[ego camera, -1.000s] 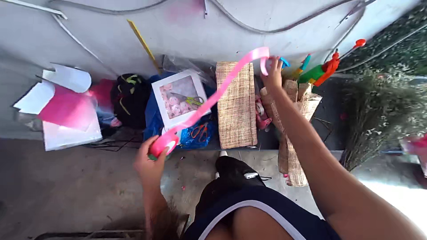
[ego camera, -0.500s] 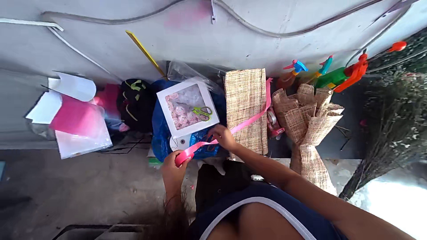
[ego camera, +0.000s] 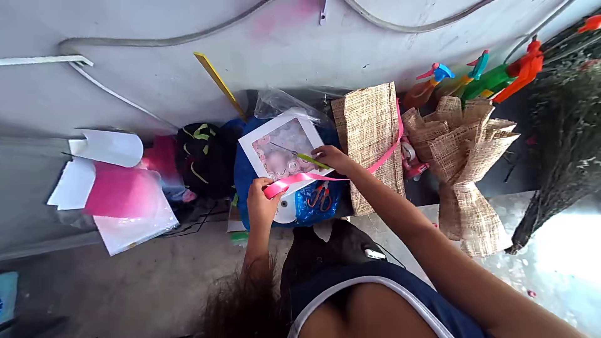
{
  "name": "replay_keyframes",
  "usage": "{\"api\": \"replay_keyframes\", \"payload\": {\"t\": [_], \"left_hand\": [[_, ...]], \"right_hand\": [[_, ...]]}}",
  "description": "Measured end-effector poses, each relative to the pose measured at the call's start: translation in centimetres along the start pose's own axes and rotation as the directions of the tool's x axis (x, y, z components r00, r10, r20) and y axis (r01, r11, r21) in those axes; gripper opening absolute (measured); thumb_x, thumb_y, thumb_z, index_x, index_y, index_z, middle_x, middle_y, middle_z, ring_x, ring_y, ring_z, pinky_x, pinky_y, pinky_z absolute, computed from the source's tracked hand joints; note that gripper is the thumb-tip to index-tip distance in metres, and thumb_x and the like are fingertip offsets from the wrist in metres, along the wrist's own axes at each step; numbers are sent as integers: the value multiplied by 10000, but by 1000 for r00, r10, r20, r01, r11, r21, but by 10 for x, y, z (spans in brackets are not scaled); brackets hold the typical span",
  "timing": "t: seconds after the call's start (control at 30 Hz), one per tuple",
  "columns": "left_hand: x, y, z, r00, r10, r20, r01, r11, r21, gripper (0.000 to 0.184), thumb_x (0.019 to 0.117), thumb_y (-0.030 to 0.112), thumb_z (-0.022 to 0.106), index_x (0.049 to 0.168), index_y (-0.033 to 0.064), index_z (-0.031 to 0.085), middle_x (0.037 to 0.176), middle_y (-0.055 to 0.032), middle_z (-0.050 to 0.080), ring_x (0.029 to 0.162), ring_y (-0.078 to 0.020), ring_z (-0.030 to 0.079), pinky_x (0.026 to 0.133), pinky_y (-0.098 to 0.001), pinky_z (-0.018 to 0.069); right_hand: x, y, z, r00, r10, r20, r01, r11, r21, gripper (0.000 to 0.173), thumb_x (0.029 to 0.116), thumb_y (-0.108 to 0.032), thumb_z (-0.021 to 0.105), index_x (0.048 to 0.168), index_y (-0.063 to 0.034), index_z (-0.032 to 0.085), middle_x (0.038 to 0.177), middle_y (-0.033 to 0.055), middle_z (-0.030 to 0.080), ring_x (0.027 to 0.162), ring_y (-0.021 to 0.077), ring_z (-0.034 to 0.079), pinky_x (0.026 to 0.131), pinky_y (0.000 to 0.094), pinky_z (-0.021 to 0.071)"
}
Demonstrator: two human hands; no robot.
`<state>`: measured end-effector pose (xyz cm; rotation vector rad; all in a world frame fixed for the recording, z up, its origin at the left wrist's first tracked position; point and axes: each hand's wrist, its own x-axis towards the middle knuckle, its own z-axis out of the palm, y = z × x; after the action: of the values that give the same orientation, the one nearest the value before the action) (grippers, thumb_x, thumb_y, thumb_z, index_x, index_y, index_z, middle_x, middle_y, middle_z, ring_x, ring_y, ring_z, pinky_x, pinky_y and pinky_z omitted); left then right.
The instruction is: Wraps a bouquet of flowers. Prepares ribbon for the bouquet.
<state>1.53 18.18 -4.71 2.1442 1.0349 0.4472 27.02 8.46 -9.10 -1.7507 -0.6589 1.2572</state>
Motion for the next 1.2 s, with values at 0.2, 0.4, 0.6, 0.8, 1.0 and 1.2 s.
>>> {"api": "replay_keyframes", "payload": {"t": [0.2, 0.4, 0.6, 0.8, 1.0, 1.2], "left_hand": [[47, -26, -7, 981, 181, 72, -177, 982, -57, 587, 740, 15, 885, 1227, -75, 570, 1144, -243, 693, 1113, -426, 653, 989, -607, 492], [69, -31, -8, 936, 326, 133, -312, 943, -115, 626, 708, -25, 886, 1235, -81, 552, 1130, -226, 706, 1107, -416, 654, 979, -601, 485], [85, -40, -5, 904, 391, 175, -372, 919, -133, 635, 705, -29, 885, 1240, -75, 547, 1112, -226, 707, 1094, -409, 661, 973, -592, 493], [105, -52, -5, 908, 382, 173, -360, 922, -145, 664, 722, 22, 896, 1274, -58, 537, 1097, -208, 716, 1068, -391, 673, 954, -591, 504], [113, -57, -11, 907, 382, 177, -328, 905, -272, 762, 739, 20, 880, 1379, -55, 472, 1122, -206, 721, 1033, -345, 706, 905, -534, 555], [95, -43, 7, 835, 539, 108, -499, 825, -264, 658, 705, 9, 862, 1290, -51, 568, 1075, -162, 736, 1067, -354, 671, 981, -607, 452]], "right_hand": [[-133, 54, 34, 974, -225, 23, 167, 783, 599, 699, 803, -532, 788, 1355, -187, 534, 982, -44, 681, 810, 57, 639, 727, 242, 549], [-163, 100, 113, 1000, -12, -3, 11, 770, 638, 540, 881, -414, 669, 1282, -88, 510, 914, -68, 630, 762, 35, 603, 691, 208, 515], [-110, 72, 142, 994, -71, -81, 108, 699, 707, 364, 981, -250, 511, 1291, -59, 494, 863, -40, 618, 699, 56, 592, 646, 221, 513], [-94, 68, 126, 968, -76, -241, 215, 745, 631, 304, 980, -183, 573, 1247, -38, 569, 769, -49, 637, 599, 41, 592, 565, 211, 522], [-95, 60, 123, 937, -83, -339, 259, 818, 514, 693, 814, -235, 765, 1362, 7, 416, 1001, 7, 650, 882, 69, 648, 819, 250, 549], [-53, -8, 129, 838, 53, -544, 274, 819, 503, 527, 921, -5, 688, 1385, -14, 438, 1067, 132, 718, 866, 158, 697, 776, 325, 570]]}}
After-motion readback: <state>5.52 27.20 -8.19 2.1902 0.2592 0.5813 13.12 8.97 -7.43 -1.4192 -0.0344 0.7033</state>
